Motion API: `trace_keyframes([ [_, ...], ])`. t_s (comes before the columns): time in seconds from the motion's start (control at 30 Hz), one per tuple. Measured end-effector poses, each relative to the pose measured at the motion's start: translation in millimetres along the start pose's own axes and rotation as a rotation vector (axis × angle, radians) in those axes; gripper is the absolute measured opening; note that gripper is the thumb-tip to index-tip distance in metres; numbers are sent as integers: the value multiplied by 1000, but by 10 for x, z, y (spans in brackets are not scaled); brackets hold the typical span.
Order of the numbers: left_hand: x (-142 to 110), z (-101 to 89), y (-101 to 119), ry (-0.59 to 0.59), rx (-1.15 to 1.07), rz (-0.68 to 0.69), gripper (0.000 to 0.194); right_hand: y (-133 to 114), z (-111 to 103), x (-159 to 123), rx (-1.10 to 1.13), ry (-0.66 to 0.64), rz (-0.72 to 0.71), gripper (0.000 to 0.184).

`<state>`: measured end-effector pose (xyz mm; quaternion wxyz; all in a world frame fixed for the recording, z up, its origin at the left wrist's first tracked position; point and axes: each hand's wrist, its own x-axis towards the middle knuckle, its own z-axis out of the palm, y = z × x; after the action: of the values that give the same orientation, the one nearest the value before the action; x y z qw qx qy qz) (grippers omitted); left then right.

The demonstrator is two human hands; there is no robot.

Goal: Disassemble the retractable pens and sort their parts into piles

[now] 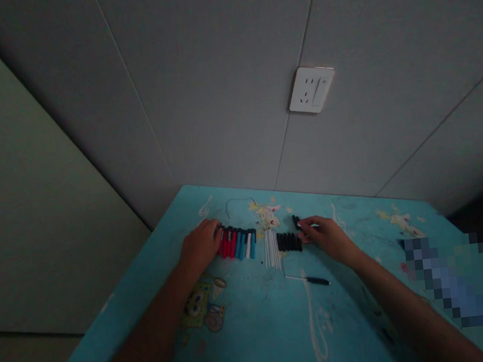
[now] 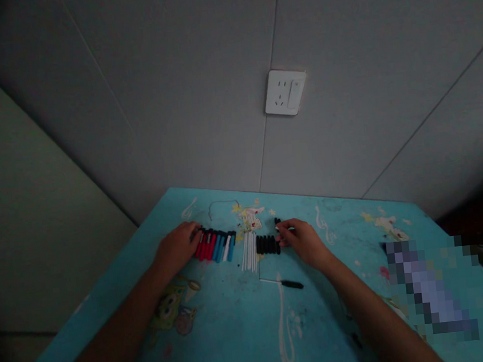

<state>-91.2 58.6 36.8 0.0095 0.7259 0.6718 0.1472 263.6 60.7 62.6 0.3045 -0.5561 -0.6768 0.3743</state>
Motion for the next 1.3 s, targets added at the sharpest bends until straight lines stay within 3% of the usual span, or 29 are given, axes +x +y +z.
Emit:
trace_keyframes([
  [0.23, -12, -43, 76, 47, 48, -36, 23, 1, 64, 616, -190, -70, -30, 16],
  [0.43, -27, -109, 110, 32, 64, -26, 25, -17, 143, 930, -378, -144, -109, 14],
  [0.67, -24, -110, 112, 18, 66, -44, 28, -164, 152, 1077, -576, -198, -238, 27],
  [0.9, -34, -151, 130, 20, 61, -48, 29, -274, 127, 1160, -710, -290, -307, 25],
  [1.3, -43, -200, 151, 24, 42, -38, 27, -325, 147, 1180, -772, -327, -362, 28],
])
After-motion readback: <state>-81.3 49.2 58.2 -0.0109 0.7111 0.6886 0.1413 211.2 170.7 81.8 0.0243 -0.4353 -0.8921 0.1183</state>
